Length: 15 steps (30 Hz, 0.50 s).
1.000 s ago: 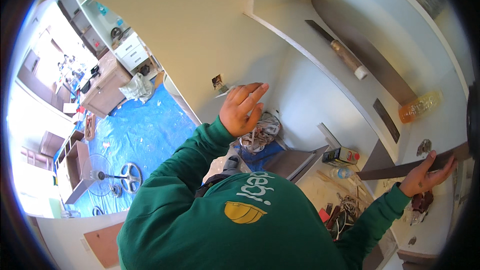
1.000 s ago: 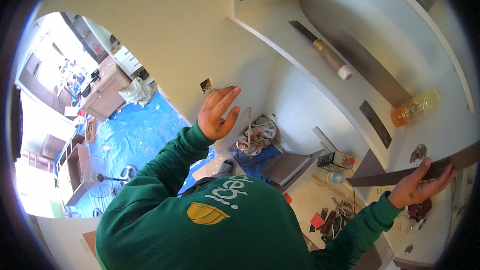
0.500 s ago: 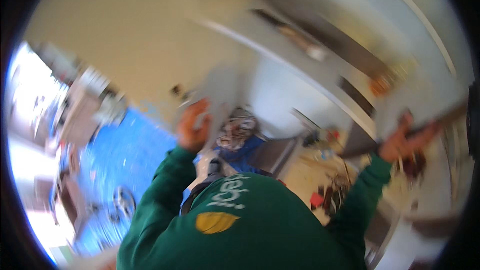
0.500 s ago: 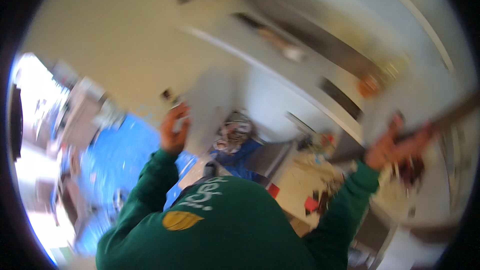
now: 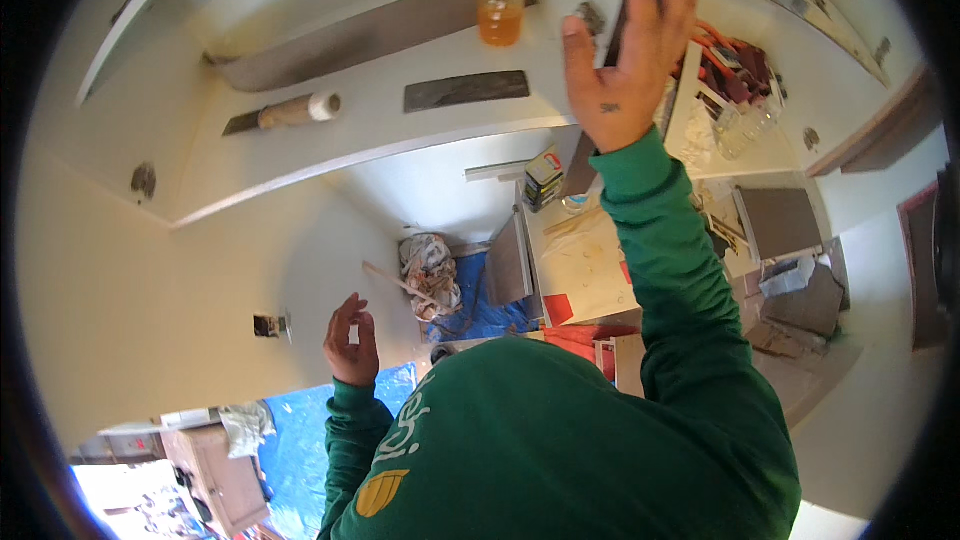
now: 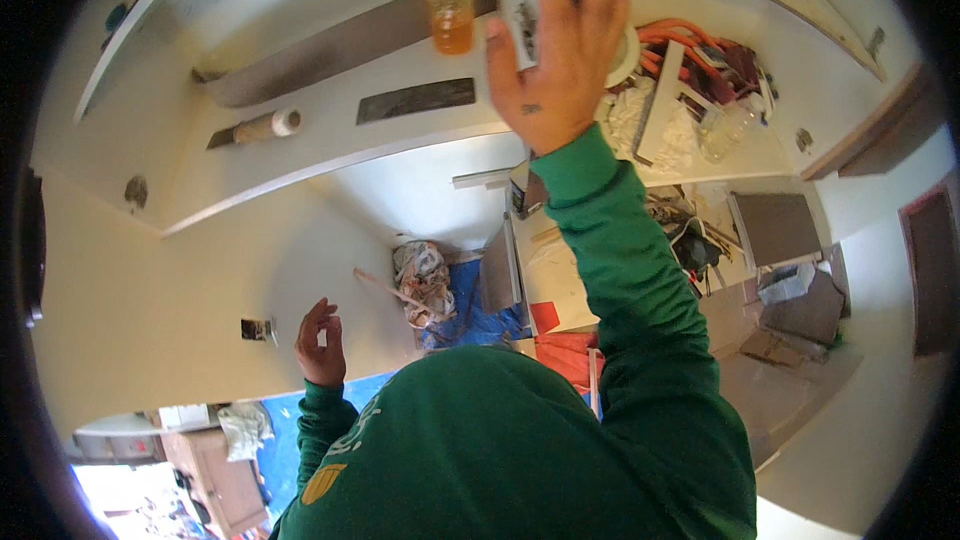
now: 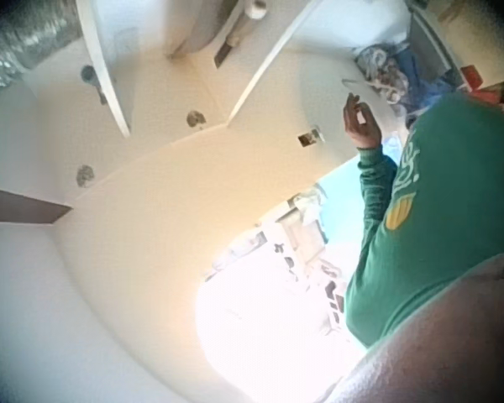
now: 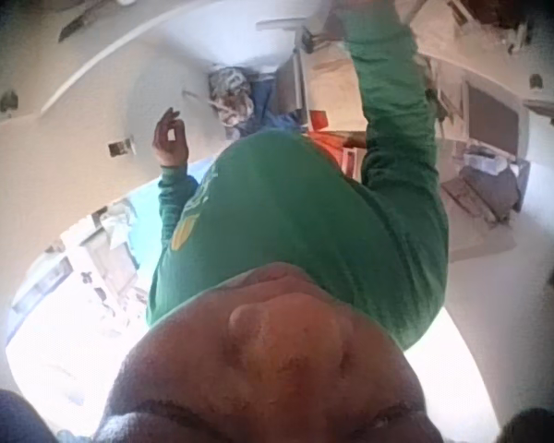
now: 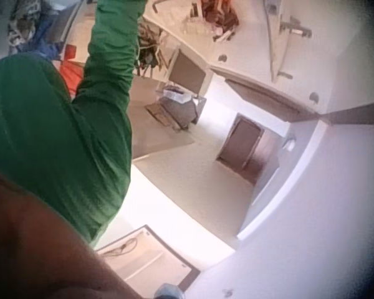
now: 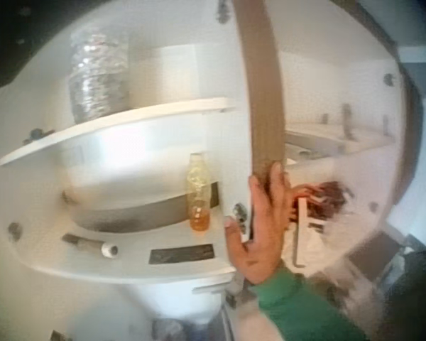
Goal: The person applies a yellow liquid to a gap between a white cabinet and a wooden trim, then uses a chisel to adjust the trim. The person also wipes the trim with a cloth and uses a sanding block to smooth the surface.
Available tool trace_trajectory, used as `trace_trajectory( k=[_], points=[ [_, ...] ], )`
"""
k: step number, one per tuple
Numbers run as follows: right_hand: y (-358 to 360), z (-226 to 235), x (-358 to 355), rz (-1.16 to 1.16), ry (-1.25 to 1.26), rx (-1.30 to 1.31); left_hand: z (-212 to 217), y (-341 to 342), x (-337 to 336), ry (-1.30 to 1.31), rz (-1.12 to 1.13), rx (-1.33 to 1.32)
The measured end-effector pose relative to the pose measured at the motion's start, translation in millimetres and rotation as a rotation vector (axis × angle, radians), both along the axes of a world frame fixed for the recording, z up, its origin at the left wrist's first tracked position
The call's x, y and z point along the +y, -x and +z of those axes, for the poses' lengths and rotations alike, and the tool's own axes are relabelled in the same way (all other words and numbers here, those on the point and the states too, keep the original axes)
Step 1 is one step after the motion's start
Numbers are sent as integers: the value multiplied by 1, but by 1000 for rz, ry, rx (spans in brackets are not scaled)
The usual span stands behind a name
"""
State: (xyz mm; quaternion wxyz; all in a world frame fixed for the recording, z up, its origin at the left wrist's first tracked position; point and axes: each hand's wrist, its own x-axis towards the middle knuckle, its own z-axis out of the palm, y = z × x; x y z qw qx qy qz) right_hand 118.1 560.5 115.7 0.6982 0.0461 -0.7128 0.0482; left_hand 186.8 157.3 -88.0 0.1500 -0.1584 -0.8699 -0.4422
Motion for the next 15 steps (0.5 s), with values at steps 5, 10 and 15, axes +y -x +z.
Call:
trace_trajectory(
  k=[5, 10, 15],
  points=[
    [-9, 4, 5, 147, 51, -86, -2, 3, 12, 35, -70, -42],
    [-28, -14, 34, 461, 263, 18, -3, 1, 10, 68, -141, -50],
    [-54, -93, 189, 186, 894, -497, -18, -12, -10, 52, -84, -104]
  ],
)
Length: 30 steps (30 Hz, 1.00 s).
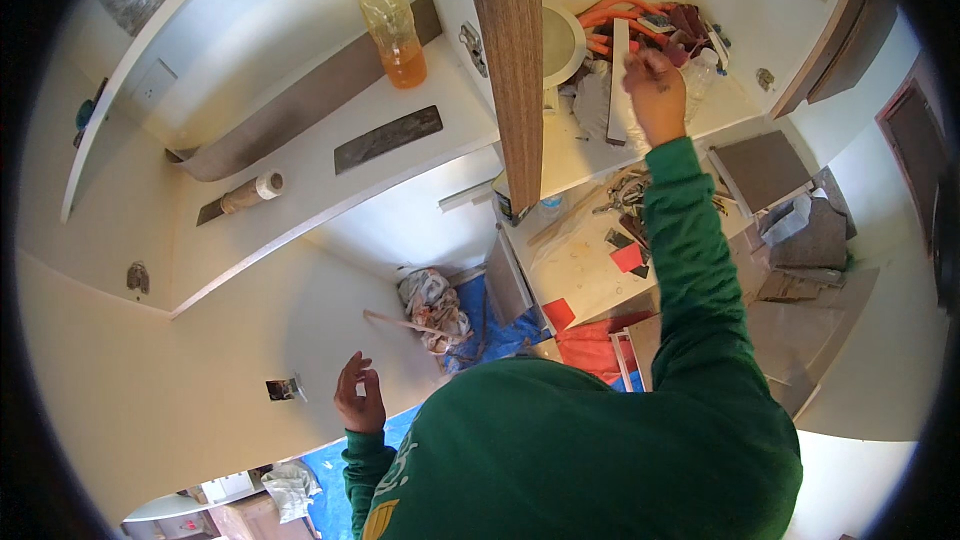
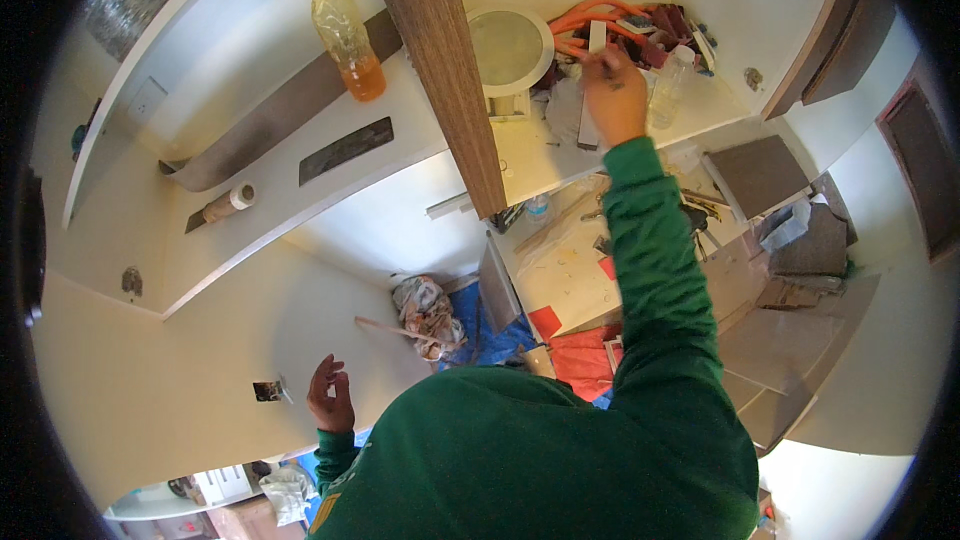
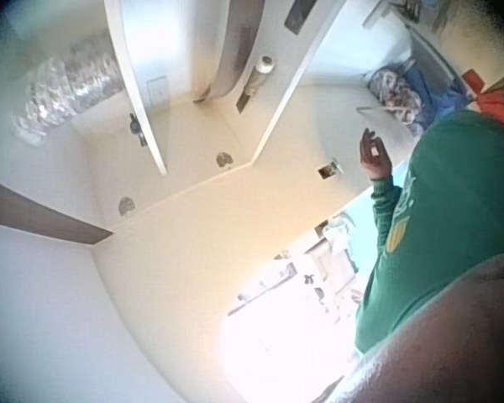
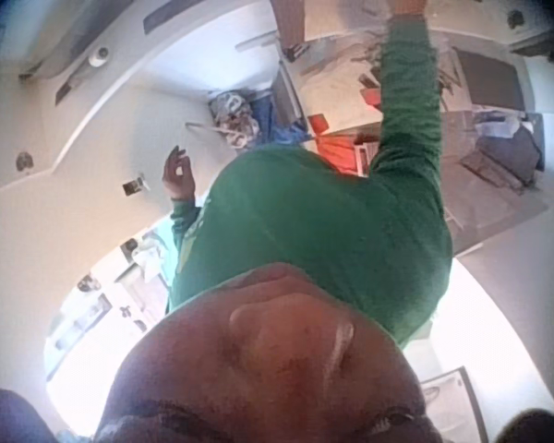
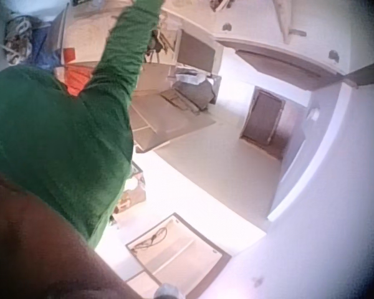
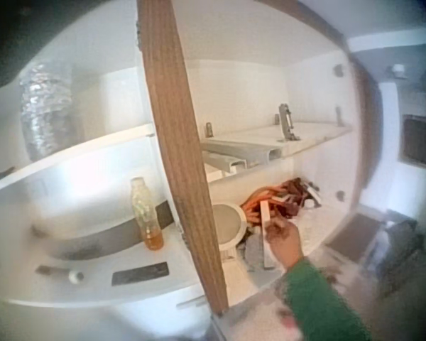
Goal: The person applies a yellow liquid to a gap between a white cabinet and a wooden trim, then uses a chisel to adjust the trim. The person also wipes the trim with a cloth and uses a sanding block to smooth the surface.
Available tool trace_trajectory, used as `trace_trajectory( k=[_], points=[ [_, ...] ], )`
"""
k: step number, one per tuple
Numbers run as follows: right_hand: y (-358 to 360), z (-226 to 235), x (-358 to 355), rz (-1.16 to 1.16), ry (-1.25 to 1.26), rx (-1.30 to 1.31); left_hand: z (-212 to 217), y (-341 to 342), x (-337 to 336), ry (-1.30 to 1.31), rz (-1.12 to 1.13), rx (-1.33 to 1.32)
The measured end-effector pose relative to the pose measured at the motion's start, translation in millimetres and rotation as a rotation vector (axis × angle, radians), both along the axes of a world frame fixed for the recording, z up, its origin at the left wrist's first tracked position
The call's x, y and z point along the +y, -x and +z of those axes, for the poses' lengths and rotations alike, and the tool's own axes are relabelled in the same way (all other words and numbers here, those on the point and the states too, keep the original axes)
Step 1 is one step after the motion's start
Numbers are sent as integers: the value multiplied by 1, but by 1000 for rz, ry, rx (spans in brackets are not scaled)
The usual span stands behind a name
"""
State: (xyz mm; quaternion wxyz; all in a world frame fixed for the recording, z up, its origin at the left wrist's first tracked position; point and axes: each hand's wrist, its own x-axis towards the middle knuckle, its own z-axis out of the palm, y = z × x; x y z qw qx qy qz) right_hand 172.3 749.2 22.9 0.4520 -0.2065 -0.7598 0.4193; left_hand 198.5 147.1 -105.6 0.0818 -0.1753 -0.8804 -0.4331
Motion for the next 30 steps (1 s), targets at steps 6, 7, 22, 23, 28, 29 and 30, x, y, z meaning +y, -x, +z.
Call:
trace_trajectory(
  k=[6, 7, 22, 23, 28, 29, 30],
  points=[
    [8, -114, 98, -114, -212, -747, -9, -5, -4, -13, 6, -57],
    [13, -123, 96, -81, -105, -738, -9, -5, -2, -19, -2, -58],
    [38, -94, 40, -312, -264, -1067, -25, -19, -6, 17, -8, -112],
    [36, -86, 33, -322, -256, -1078, -29, -20, -8, 16, -14, -104],
    [42, -70, 39, -161, -199, -1117, -25, -20, 0, 28, -35, -74],
    [44, -62, 38, -137, -223, -1150, -26, -20, 0, 15, -34, -83],
    [48, -54, 42, -154, -230, -1182, -27, -20, 0, 2, -32, -92]
  ],
)
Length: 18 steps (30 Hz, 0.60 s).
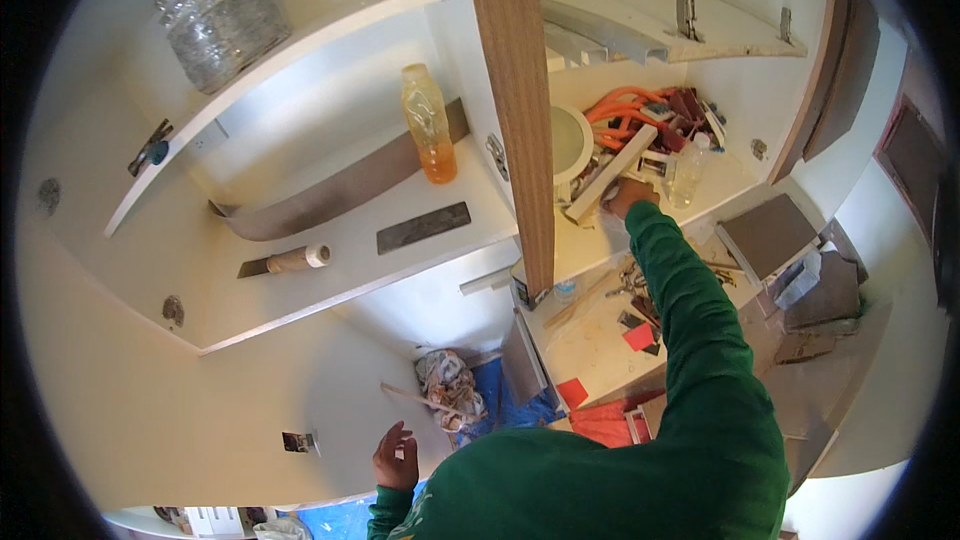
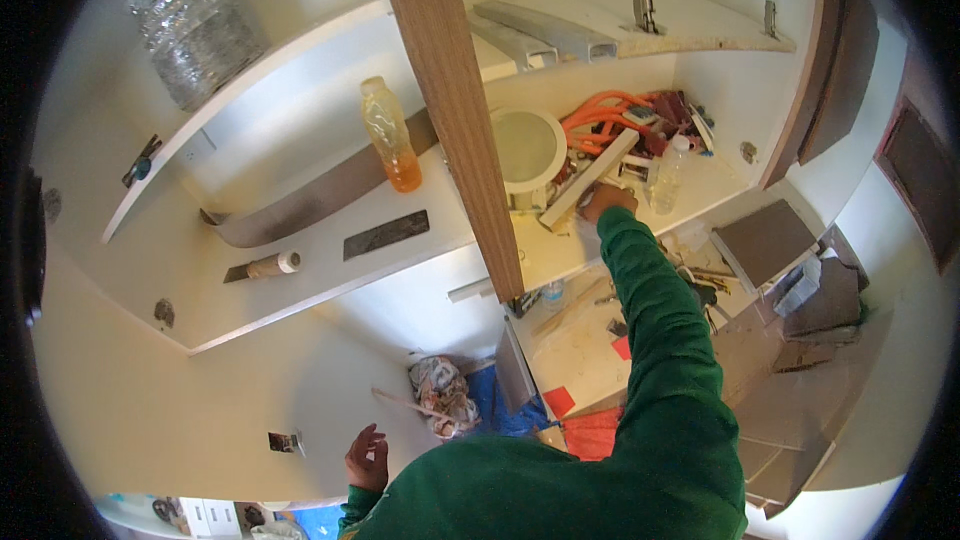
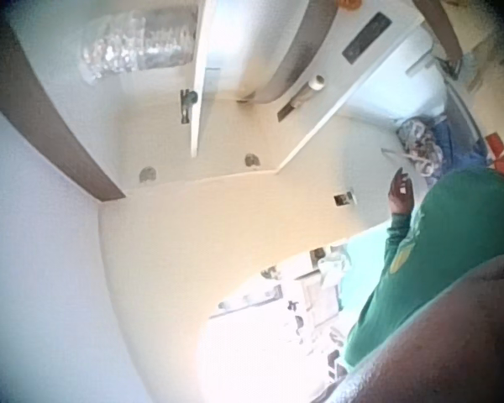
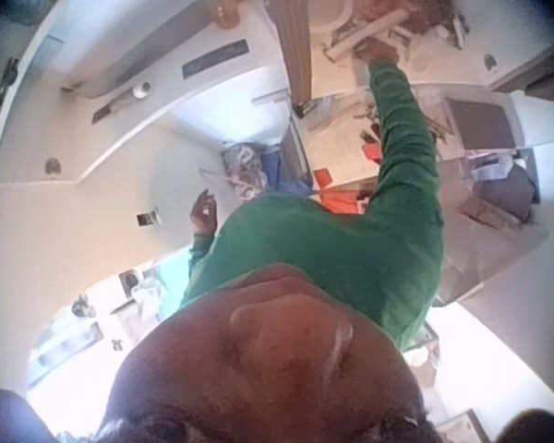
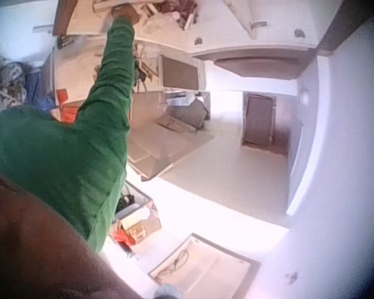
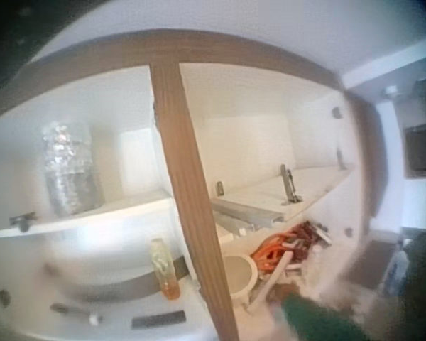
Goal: The person applies a yellow liquid to a gap between a white cabinet and a wooden trim, then uses a chisel to adjust the trim. The person also wipes the trim with a cloth and uses a sanding block to smooth the surface.
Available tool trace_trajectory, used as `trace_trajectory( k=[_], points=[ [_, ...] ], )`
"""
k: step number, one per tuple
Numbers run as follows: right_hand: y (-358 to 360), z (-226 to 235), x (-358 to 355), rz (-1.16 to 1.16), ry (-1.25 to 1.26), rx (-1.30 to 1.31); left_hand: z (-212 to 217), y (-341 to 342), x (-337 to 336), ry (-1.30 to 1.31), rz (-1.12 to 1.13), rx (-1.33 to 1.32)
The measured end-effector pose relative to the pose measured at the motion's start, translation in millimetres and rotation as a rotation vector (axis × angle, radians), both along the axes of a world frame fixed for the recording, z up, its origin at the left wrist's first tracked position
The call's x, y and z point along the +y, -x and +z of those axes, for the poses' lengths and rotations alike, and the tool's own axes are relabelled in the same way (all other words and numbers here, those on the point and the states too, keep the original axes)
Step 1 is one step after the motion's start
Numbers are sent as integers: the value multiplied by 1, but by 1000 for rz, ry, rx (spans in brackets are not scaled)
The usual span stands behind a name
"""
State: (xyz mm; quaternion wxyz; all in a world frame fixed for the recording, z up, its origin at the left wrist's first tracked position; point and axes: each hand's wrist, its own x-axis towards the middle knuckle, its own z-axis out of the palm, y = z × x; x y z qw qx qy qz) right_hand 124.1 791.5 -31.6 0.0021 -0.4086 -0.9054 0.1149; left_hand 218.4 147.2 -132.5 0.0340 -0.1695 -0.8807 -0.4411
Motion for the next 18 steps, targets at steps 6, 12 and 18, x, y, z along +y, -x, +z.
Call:
trace_trajectory(
  k=[6, 12, 18],
  points=[
    [18, 39, 23, 27, 23, -256, 8, 1, 1, -7, 19, -26],
    [29, 34, 70, 159, 22, -512, 5, 4, 5, -1, -34, 0],
    [7, 63, 40, 344, -52, -631, -4, 4, -1, -3, -33, 14]
  ],
)
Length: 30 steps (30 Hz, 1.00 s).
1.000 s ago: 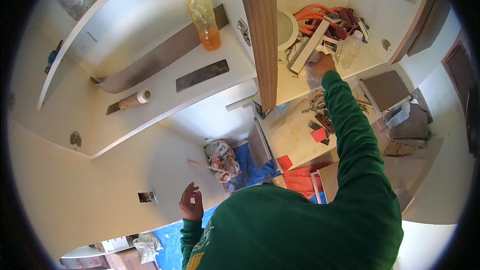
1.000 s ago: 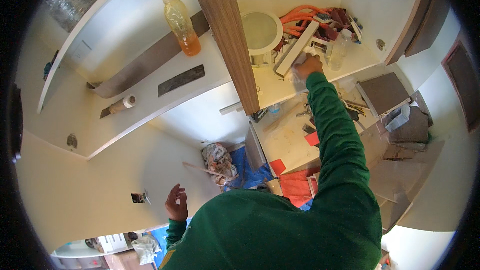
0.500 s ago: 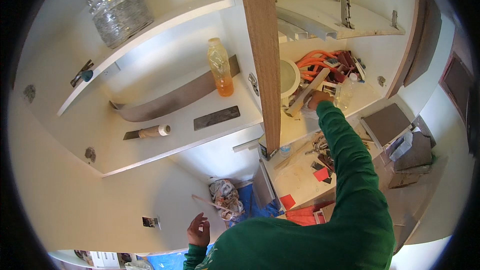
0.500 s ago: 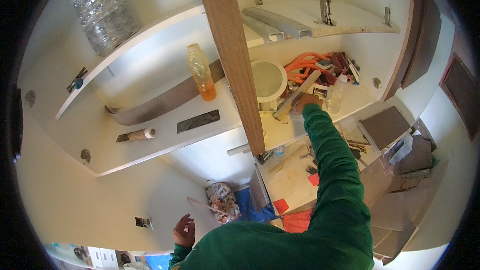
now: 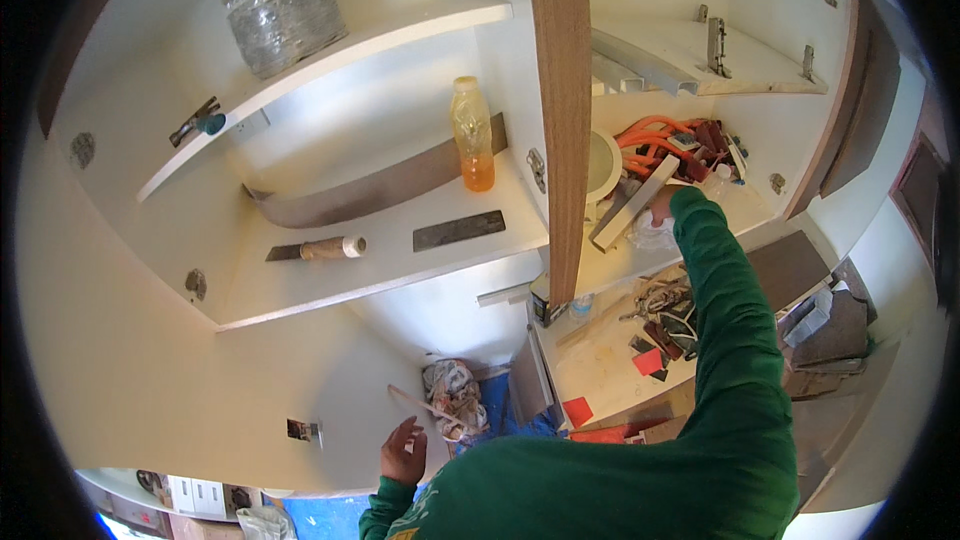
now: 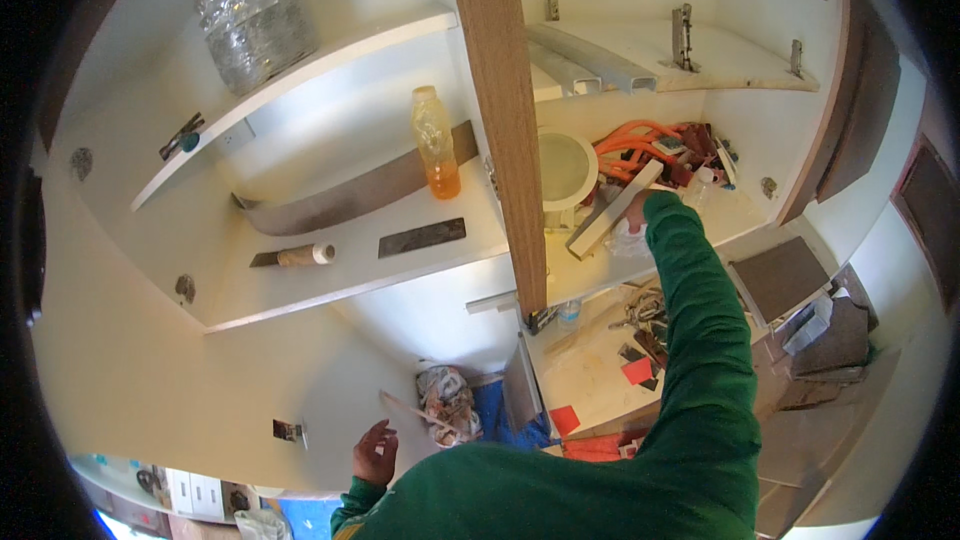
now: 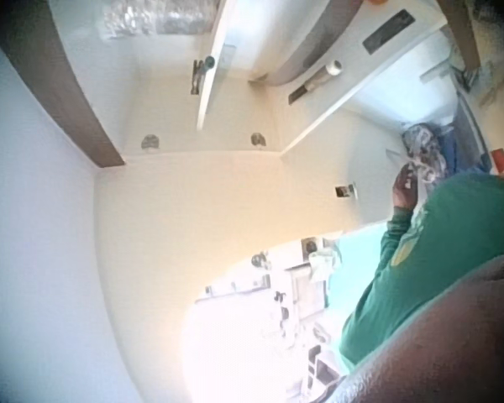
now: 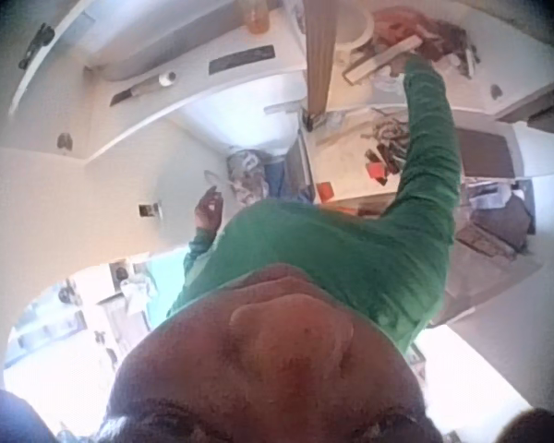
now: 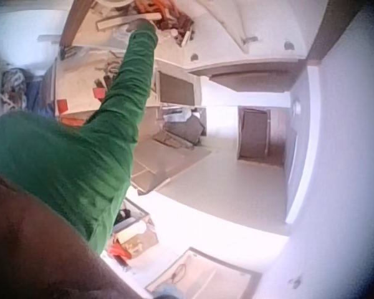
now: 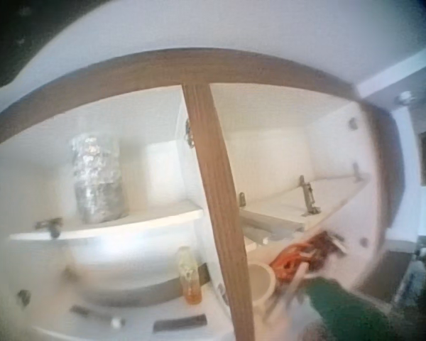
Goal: The person applies a yellow liquid to a gap between a white cabinet and a wooden trim, then uses a chisel to adjust the trim. The person also wipes the trim with a cloth and uses a sanding block to smooth the surface.
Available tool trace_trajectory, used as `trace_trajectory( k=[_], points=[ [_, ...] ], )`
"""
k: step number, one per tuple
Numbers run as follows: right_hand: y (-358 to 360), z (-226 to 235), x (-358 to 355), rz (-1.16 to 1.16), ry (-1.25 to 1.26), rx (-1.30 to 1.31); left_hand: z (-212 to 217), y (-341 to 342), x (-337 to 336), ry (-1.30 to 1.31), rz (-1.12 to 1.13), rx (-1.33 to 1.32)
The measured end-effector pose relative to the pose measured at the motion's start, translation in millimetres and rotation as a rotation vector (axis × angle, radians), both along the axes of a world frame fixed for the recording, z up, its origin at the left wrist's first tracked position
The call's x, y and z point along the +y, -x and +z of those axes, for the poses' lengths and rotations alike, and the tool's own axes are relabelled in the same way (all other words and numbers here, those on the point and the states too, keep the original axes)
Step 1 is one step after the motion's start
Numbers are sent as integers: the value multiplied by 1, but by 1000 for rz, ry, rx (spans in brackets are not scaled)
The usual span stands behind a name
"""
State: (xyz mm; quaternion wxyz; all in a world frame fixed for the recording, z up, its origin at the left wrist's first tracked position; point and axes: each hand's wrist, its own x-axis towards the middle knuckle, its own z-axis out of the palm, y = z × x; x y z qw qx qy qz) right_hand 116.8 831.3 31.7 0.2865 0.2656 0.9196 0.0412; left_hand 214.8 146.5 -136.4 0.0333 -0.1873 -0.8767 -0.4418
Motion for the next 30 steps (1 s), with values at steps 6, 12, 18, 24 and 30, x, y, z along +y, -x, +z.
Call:
trace_trajectory(
  k=[6, 12, 18, 24, 30],
  points=[
    [-34, 20, -1, -71, 20, 102, 1, 8, 13, 48, -58, 32],
    [-56, 25, 5, 20, -1, 233, 18, 18, 34, 55, -179, 10],
    [-113, 21, -38, -106, 434, 1262, 64, 38, 81, 47, -288, 183],
    [-163, 11, -200, -401, 1530, 1209, 147, 44, 143, 155, -440, 437],
    [-127, -15, -321, -18, 1601, 1166, 146, 46, 161, 506, -642, 517]
  ],
)
